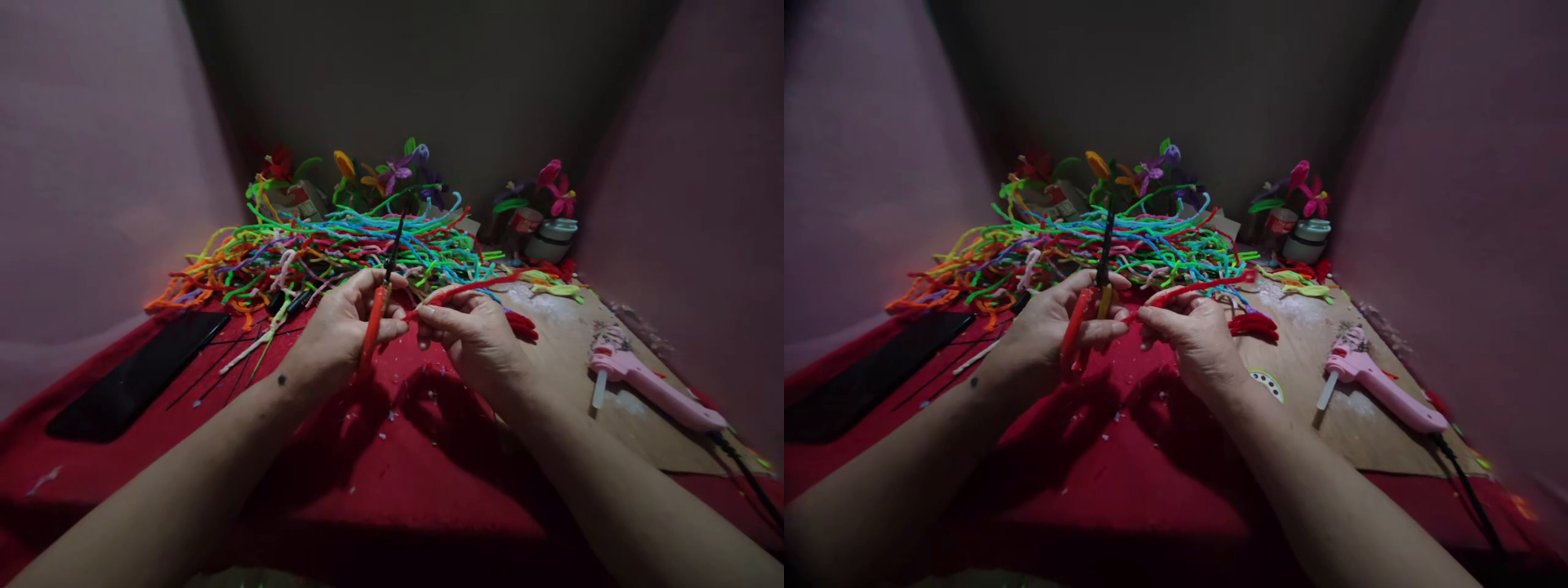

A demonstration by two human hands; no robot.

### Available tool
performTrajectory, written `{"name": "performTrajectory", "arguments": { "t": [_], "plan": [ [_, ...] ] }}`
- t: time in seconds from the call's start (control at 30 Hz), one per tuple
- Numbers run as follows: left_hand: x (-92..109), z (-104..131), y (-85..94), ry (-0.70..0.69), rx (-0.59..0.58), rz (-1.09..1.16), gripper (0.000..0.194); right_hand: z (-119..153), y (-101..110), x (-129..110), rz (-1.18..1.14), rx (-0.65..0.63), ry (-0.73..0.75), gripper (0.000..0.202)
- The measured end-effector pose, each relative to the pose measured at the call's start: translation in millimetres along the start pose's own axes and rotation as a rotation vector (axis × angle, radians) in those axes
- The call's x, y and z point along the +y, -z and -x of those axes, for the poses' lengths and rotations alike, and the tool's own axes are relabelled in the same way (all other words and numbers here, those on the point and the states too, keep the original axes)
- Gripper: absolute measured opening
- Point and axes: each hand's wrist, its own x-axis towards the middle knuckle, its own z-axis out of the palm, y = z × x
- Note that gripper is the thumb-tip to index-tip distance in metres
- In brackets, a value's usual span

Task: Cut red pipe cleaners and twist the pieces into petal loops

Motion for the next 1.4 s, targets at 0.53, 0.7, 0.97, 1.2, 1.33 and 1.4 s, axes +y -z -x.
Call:
{"name": "performTrajectory", "arguments": {
  "t": [0.53, 0.7, 0.97, 1.2, 1.33, 1.4],
  "plan": [
    [-3, -2, 0.0, 0.073, -0.019, 0.109, 0.033, -1, -1, 0, -0.112, -0.035, -0.069, 0.008],
    [-12, -8, 1.6, 0.145, -0.112, 0.306, 0.023, 0, -1, -1, -0.135, -0.072, -0.094, 0.005],
    [-13, -8, 4.6, 0.14, -0.122, 0.264, 0.016, 2, -3, 0, -0.115, -0.052, -0.065, 0.006],
    [-12, -1, 6.7, -0.265, 0.085, -0.918, 0.042, -5, 4, -4, -0.063, 0.112, 0.009, 0.01],
    [-24, -1, 7.1, -0.34, 0.03, -1.263, 0.044, -10, 10, -6, -0.053, 0.146, 0.039, 0.008],
    [-27, -2, 6.7, -0.339, 0.005, -1.363, 0.043, -13, 12, -6, -0.059, 0.161, 0.07, 0.007]
  ]
}}
